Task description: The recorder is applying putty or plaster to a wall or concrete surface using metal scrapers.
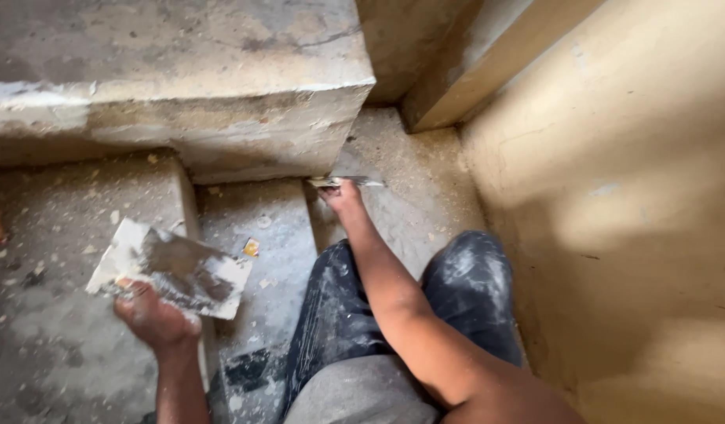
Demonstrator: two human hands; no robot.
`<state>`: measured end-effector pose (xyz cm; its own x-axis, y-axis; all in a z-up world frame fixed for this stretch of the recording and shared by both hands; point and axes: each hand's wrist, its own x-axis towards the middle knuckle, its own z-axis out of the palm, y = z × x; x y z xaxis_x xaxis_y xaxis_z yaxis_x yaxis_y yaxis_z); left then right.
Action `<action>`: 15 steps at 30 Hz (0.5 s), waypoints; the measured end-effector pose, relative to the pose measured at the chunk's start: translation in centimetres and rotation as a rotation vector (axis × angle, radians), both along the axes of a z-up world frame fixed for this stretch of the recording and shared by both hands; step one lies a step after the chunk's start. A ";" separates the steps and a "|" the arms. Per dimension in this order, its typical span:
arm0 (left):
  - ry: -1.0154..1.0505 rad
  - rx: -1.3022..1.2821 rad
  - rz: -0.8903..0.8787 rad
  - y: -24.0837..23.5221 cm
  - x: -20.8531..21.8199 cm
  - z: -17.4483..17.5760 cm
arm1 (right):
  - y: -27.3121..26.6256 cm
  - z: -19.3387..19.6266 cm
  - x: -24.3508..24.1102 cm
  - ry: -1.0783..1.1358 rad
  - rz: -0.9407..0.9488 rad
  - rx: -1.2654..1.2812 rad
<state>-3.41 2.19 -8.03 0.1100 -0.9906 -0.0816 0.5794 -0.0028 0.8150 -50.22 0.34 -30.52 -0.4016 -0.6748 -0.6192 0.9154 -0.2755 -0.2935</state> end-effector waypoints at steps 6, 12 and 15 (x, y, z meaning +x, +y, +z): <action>-0.005 0.030 -0.023 -0.5 1.0 -2.7 | 1.5 6.7 0.7 0.109 -0.041 0.023; 0.147 0.018 -0.264 -1.1 -0.5 -4.2 | 2.5 15.4 7.7 0.160 -0.140 -0.059; 0.206 0.016 -0.380 -1.9 -1.8 -5.4 | 3.3 23.3 14.0 0.219 -0.046 -0.088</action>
<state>-5.23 0.31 -13.45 -0.2824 -0.9560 -0.0791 0.6857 -0.2588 0.6803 -36.24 3.59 -7.18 -0.5516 -0.7000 -0.4537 0.8184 -0.3488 -0.4567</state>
